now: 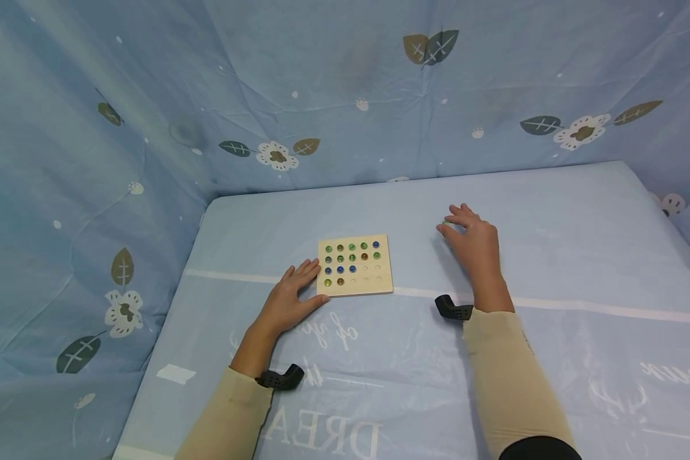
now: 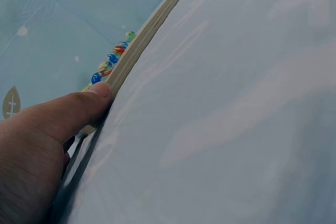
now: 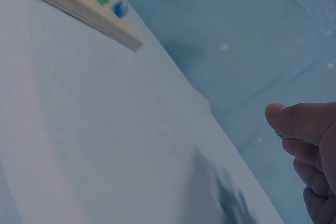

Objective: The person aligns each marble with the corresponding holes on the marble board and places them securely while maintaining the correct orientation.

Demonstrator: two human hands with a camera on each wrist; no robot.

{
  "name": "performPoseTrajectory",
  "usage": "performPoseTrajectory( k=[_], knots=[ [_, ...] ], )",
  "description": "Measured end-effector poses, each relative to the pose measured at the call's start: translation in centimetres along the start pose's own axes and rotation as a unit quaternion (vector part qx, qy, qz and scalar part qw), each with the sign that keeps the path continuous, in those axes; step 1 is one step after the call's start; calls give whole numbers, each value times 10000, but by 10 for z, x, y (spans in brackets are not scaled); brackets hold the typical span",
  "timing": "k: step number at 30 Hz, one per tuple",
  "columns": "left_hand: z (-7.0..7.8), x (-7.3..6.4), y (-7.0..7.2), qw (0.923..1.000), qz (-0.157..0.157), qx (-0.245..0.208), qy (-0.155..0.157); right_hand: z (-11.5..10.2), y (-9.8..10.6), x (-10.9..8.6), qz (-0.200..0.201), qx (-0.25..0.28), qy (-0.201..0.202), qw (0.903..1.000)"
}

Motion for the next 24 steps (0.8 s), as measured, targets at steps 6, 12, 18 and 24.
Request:
performPoseTrajectory(
  k=[6,12,18,24],
  knots=[
    [-1,0,0,10000,-11,35,14,-21,-22,-6,-239,-133,288,9992],
    [-1,0,-1,10000,-7,10,37,-44,-46,-15,-478,-281,688,9961],
    [-1,0,-1,10000,29,68,46,-64,-65,-27,-737,-234,1141,9905],
    [-1,0,-1,9999,68,105,22,-74,-76,-36,-933,-29,1516,9840]
  ],
)
Point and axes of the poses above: each hand's wrist, its own x-axis towards the middle knuckle, its own y-axis out of the back of the hand, z = x × y, the point moved 6 cm from there along x, towards the middle knuckle, and after that the axes turned 4 degrees about -x, right-handed, at the moved point
